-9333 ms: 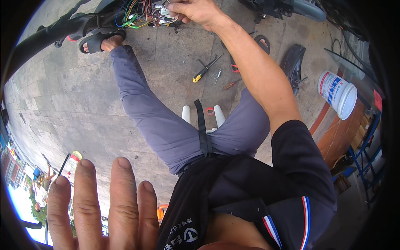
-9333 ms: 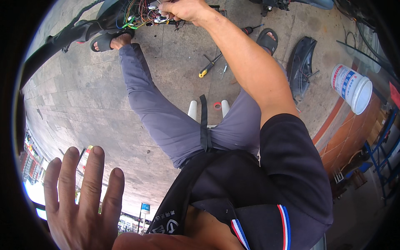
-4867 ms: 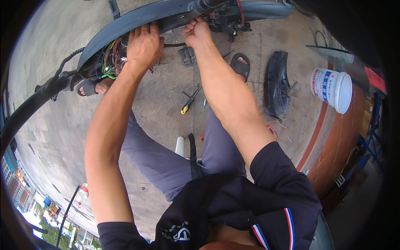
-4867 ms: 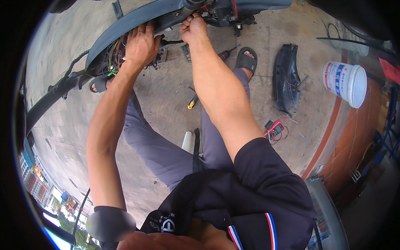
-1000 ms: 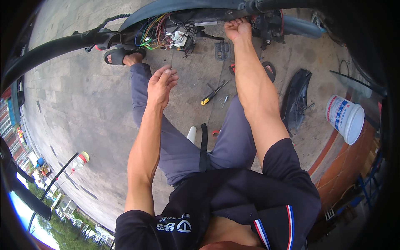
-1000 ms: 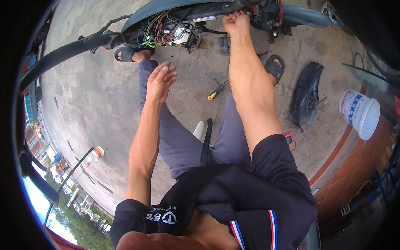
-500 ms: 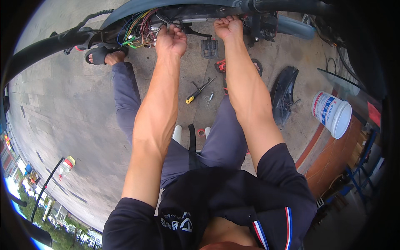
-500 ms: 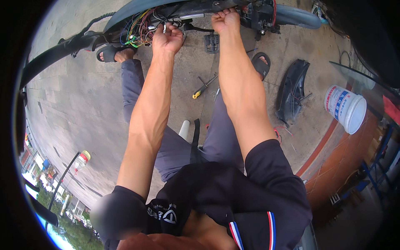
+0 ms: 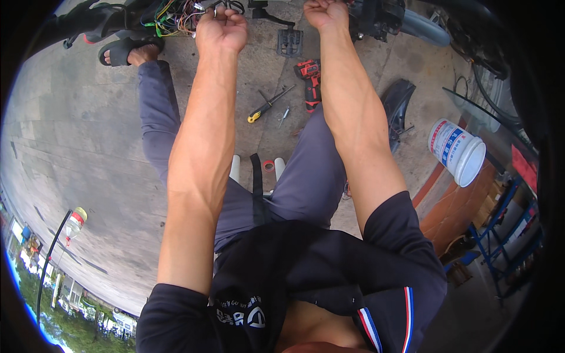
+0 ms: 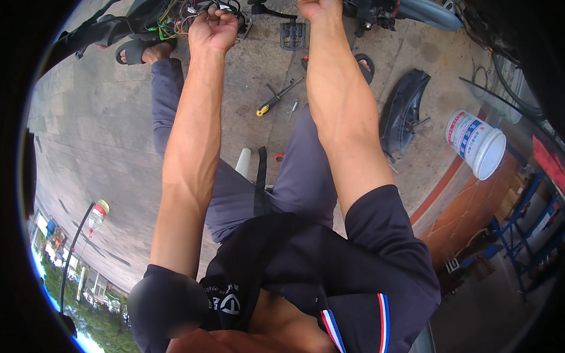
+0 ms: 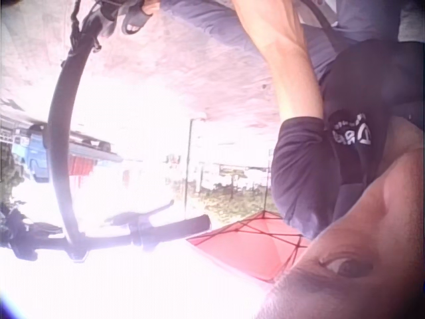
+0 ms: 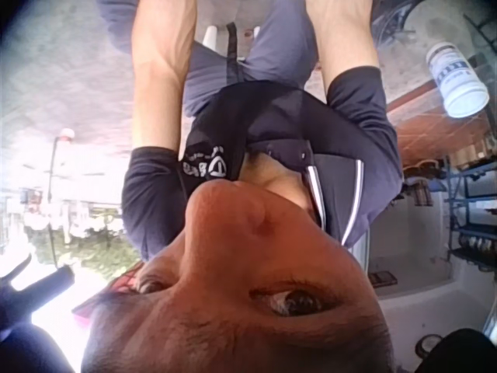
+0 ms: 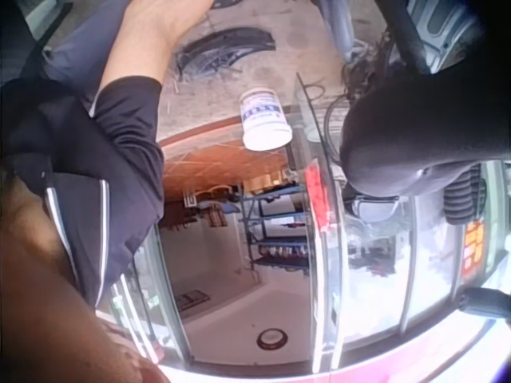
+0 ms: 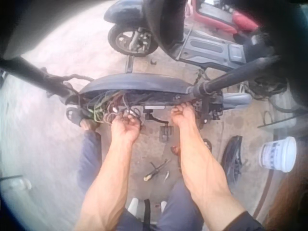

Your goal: The person sits on a small stool and works on the motorcycle's handlebar wiring. They separate, connect, and adjust multiple colored wires and connectors within the handlebar assembly using both hands.

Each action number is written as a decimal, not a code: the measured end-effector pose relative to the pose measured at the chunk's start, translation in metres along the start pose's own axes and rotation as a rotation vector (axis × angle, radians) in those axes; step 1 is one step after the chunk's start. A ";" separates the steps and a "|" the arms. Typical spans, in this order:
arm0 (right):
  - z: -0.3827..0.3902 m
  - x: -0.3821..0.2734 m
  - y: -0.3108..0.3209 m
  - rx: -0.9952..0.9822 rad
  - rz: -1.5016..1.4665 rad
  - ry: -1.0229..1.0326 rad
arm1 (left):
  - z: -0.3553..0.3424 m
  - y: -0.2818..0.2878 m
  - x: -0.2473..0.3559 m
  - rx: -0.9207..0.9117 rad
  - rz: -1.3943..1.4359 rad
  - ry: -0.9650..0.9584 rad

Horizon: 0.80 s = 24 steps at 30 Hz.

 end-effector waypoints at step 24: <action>0.006 -0.008 0.006 -0.050 0.019 0.035 | 0.027 0.017 -0.039 -0.016 -0.384 -0.085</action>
Point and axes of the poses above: each hand's wrist, its own z-axis away from the middle knuckle, its own y-axis out of the back of the hand, x = y × z, the point moved 6 cm from there along -z, towards the middle knuckle, and after that the axes turned 9 degrees about x, right-handed, at the moved point
